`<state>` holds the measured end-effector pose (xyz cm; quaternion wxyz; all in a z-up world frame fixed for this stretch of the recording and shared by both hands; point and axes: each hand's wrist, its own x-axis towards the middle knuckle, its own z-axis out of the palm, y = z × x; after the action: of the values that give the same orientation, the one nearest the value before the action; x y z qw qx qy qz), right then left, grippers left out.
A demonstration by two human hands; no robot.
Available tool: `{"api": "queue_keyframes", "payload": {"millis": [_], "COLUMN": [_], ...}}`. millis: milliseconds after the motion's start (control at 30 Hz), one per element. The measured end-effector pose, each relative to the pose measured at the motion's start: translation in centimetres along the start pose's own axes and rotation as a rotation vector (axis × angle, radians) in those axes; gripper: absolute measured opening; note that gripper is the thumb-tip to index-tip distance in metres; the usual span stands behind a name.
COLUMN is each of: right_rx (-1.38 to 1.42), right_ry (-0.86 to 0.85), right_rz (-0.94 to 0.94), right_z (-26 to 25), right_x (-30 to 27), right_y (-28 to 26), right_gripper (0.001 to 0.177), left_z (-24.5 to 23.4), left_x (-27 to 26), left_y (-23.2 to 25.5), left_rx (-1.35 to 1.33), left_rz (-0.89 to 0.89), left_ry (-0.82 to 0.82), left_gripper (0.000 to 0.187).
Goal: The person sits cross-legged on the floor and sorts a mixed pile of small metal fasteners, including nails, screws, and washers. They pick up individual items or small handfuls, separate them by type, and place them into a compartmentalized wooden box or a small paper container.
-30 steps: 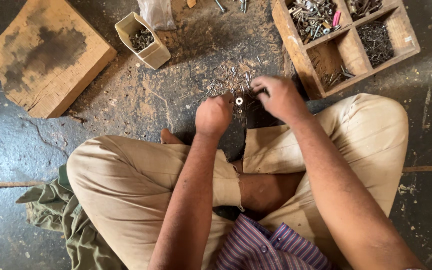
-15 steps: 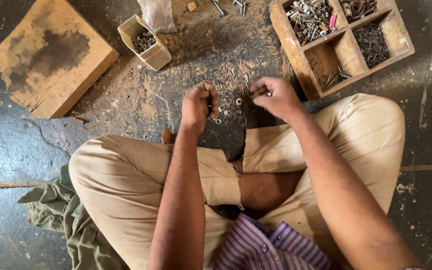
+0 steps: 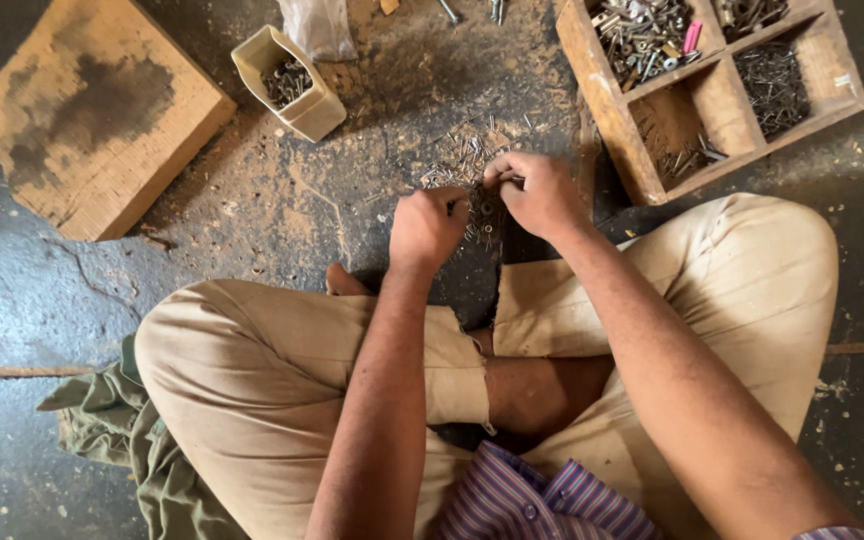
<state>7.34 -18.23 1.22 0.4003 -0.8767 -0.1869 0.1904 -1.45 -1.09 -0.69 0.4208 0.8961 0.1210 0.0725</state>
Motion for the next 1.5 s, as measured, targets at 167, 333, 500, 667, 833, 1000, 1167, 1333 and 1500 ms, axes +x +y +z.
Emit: {"api": "queue_keyframes", "payload": {"millis": [167, 333, 500, 667, 833, 1000, 1167, 1333, 1500], "right_rx": [-0.134, -0.094, -0.165, -0.231, -0.176, -0.220, -0.156, -0.149, -0.185], "right_ry": [-0.059, 0.013, 0.040, 0.023, -0.088, -0.017, 0.028, -0.007, -0.006], "right_rz": [0.041, -0.113, -0.274, -0.367, -0.109, -0.072, 0.015, -0.161, -0.260], "right_z": [-0.3, 0.3, 0.6, 1.1, 0.9, -0.4, -1.0, -0.1, 0.5], "right_x": [0.2, 0.3, 0.0, 0.2, 0.4, 0.2, 0.7, 0.2, 0.0], "right_y": [0.4, 0.2, -0.3, 0.2, 0.2, 0.5, 0.7, 0.2, -0.2], "right_gripper": [0.023, 0.021, 0.024, 0.030, 0.021, 0.023, 0.021, 0.020, 0.019], "left_z": [0.1, -0.6, -1.2, -1.5, -1.3, -1.2, -1.3, -1.8, -1.9], "left_x": [0.4, 0.7, 0.5, 0.5, 0.6, 0.4, 0.5, 0.5, 0.4], "left_y": [0.4, 0.2, -0.1, 0.1, 0.3, 1.0, 1.5, 1.2, 1.1], "left_rx": [0.016, 0.092, 0.103, 0.105, 0.090, 0.100, 0.136, 0.171, 0.214], "left_rz": [-0.092, -0.188, -0.125, -0.156, -0.139, 0.017, -0.044, -0.058, -0.073], "left_ry": [0.005, 0.027, 0.074, 0.007, -0.053, 0.004, -0.047, -0.034, -0.047], "left_gripper": [0.019, 0.019, 0.019, 0.021, 0.019, 0.008, 0.008, 0.016, 0.017]}}
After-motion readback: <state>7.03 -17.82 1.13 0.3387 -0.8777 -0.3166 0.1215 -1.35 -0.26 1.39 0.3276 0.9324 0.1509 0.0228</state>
